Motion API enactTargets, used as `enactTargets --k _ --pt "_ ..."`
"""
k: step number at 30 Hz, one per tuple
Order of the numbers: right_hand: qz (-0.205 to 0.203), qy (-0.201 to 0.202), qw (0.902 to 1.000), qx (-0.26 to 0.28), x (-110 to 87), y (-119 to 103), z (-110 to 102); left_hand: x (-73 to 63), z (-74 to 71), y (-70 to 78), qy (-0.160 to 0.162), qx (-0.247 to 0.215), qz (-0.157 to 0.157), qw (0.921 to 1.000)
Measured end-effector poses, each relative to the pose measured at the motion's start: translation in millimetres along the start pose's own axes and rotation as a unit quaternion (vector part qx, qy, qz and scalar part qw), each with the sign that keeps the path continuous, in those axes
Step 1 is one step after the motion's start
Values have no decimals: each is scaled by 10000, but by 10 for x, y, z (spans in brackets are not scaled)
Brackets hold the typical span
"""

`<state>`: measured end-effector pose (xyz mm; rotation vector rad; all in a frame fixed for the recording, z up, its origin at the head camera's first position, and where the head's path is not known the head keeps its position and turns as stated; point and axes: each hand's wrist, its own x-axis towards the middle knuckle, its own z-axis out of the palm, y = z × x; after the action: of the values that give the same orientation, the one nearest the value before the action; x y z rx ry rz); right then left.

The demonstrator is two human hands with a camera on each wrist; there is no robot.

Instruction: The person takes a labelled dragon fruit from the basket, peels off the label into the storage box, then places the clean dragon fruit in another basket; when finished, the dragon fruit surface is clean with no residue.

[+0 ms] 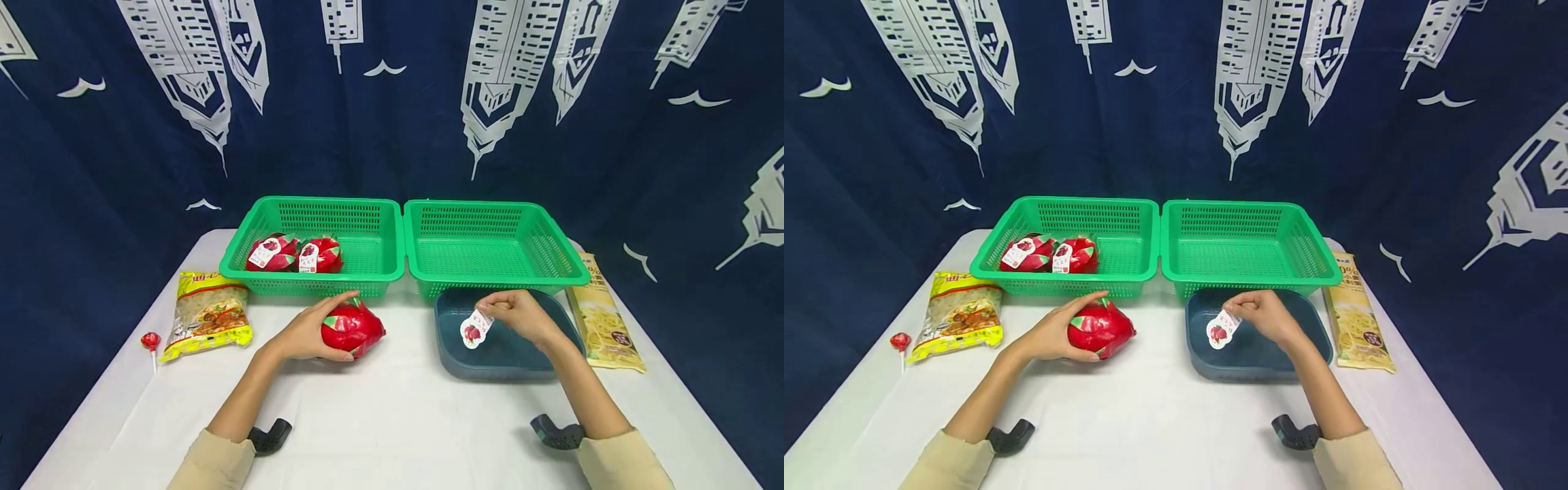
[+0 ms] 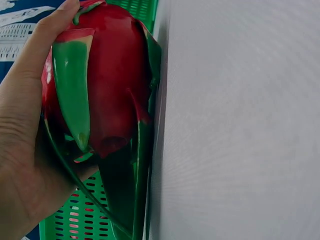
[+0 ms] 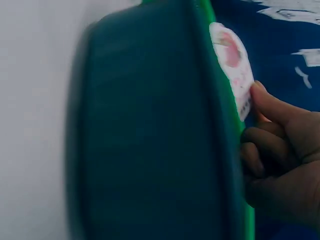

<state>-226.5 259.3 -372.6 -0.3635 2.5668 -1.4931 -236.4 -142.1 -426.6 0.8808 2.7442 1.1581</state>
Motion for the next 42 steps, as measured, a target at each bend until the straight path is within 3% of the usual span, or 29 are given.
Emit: enactTargets --k 4,10,15,20,24,29,31,36,39,42 --pt "-158 -609 9954 -720 145 234 18 -12 19 -2 31 3 -41 10000" --pt "-571 -528 9875 -1369 270 409 135 -26 33 1 79 -6 -4 10000" --pt "-849 -831 9774 -1749 274 464 189 -31 34 5 53 5 -59 10000" --pt "-953 -1019 9595 -2446 247 476 200 -29 16 16 53 63 -106 9999" --pt "-1123 -822 9459 -2931 195 453 206 -22 8 23 83 69 -102 9999" --pt "-1178 -496 9474 -2934 119 452 210 -21 16 26 4 75 -124 9999" --pt "-1186 -583 9488 -2870 113 462 217 -24 18 24 10 66 -166 9998" --pt "-1303 -954 9377 -3076 134 492 230 -26 6 42 19 -9 -310 9995" --pt "-1194 -1001 9338 -3222 125 492 226 -25 -27 75 -203 -41 -400 9990" --pt "-1054 -967 9333 -3295 95 463 202 -46 -108 101 -654 -305 -510 9961"
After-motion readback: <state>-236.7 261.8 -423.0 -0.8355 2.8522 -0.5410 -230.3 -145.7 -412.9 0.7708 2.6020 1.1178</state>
